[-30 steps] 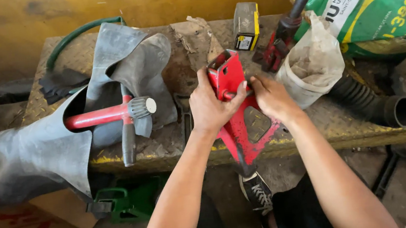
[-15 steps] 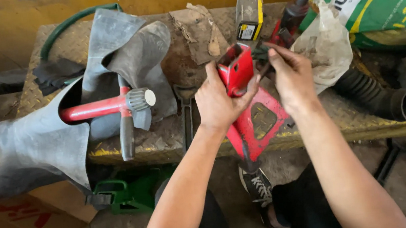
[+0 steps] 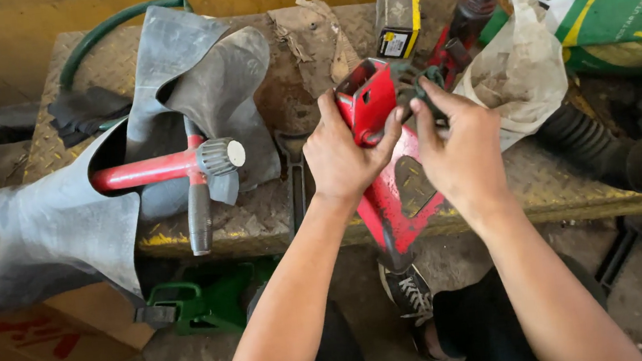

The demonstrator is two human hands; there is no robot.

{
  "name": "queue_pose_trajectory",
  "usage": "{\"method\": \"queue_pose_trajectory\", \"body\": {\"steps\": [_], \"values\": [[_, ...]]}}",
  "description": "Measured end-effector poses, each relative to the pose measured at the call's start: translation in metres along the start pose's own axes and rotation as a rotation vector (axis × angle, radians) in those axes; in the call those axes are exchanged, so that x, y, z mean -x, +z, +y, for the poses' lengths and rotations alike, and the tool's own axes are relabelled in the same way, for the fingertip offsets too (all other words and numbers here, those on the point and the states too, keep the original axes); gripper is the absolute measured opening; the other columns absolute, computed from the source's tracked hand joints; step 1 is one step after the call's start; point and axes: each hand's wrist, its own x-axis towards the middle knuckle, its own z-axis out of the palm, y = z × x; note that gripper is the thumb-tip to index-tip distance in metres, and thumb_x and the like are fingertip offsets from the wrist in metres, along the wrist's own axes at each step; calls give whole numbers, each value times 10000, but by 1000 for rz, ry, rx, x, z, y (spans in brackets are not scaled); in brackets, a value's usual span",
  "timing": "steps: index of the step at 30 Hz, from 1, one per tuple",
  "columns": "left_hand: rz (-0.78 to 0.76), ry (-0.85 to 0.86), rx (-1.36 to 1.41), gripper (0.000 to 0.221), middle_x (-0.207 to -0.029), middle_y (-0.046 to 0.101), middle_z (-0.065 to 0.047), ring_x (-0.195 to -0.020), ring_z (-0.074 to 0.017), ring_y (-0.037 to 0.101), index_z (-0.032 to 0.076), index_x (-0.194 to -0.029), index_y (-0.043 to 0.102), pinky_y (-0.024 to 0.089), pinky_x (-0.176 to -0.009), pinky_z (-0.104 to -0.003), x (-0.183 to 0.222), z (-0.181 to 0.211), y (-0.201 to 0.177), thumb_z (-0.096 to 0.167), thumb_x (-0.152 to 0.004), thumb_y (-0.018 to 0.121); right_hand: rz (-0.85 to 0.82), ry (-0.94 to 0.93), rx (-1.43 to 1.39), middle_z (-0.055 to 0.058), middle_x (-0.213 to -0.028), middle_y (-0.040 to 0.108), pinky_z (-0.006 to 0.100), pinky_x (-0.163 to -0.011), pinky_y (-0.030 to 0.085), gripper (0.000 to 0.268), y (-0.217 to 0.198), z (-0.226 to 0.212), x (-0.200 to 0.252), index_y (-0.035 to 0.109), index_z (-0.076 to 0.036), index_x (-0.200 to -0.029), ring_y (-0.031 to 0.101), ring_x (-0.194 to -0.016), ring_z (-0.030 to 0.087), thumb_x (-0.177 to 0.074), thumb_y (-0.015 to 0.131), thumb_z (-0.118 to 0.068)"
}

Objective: Cleaning a floor jack and other mechanical components using a cloth.

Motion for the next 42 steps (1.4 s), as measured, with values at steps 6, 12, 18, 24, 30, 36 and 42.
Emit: {"method": "queue_pose_trajectory", "body": {"steps": [6, 12, 18, 24, 30, 36, 42], "values": [[32, -4, 137, 836, -818, 710, -216, -742, -433, 715, -27, -1291, 456, 577, -645, -500, -6, -17, 1, 638, -860, 724, -70, -436, 286, 257, -1122, 699, 452, -909, 562, 245, 8, -18, 27, 692, 67, -1202, 698, -977, 387, -971, 645, -2], [50, -81, 175, 544, -851, 690, -267, -804, -503, 668, 12, -1354, 464, 503, -650, -582, -5, -30, 12, 470, -1062, 494, -53, -531, 243, 186, -1147, 711, 458, -970, 532, 385, 24, -9, 30, 674, 64, -1313, 648, -1090, 372, -931, 685, 21], [88, -97, 178, 431, -867, 695, -269, -824, -505, 665, 20, -1315, 501, 493, -664, -582, -4, -30, 14, 384, -1109, 397, -38, -606, 233, 133, -1199, 726, 422, -980, 542, 318, 23, -7, 22, 719, 1, -1238, 660, -1083, 334, -921, 745, -6], [118, -8, 283, 524, -823, 662, -258, -780, -496, 652, -11, -1351, 500, 490, -658, -562, 0, -28, 9, 408, -1125, 280, -41, -781, 277, 87, -1231, 742, 401, -1018, 550, 232, 20, 10, 17, 777, -31, -1096, 658, -1122, 312, -867, 779, 8], [120, -67, 265, 525, -808, 658, -261, -778, -507, 639, -19, -1322, 524, 456, -653, -576, -2, -28, 11, 406, -1130, 283, -87, -552, 251, 64, -1151, 747, 380, -952, 582, 284, 7, 35, 1, 799, -72, -1123, 692, -1057, 242, -845, 842, -36], [107, -17, 326, 532, -827, 663, -263, -776, -503, 650, -30, -1309, 493, 472, -656, -570, -2, -33, 13, 432, -1101, 327, -71, -788, 244, 105, -1137, 769, 366, -970, 586, 286, 9, 24, 3, 803, -83, -1114, 712, -1046, 279, -839, 857, -32], [88, 43, 373, 620, -884, 652, -258, -834, -507, 645, -20, -1282, 500, 471, -699, -565, 8, -43, 24, 523, -1107, 256, -30, -220, -277, 7, -1078, 749, 239, -906, 612, 370, 16, -9, -4, 698, -150, -1173, 749, -988, 102, -829, 830, -179]]}}
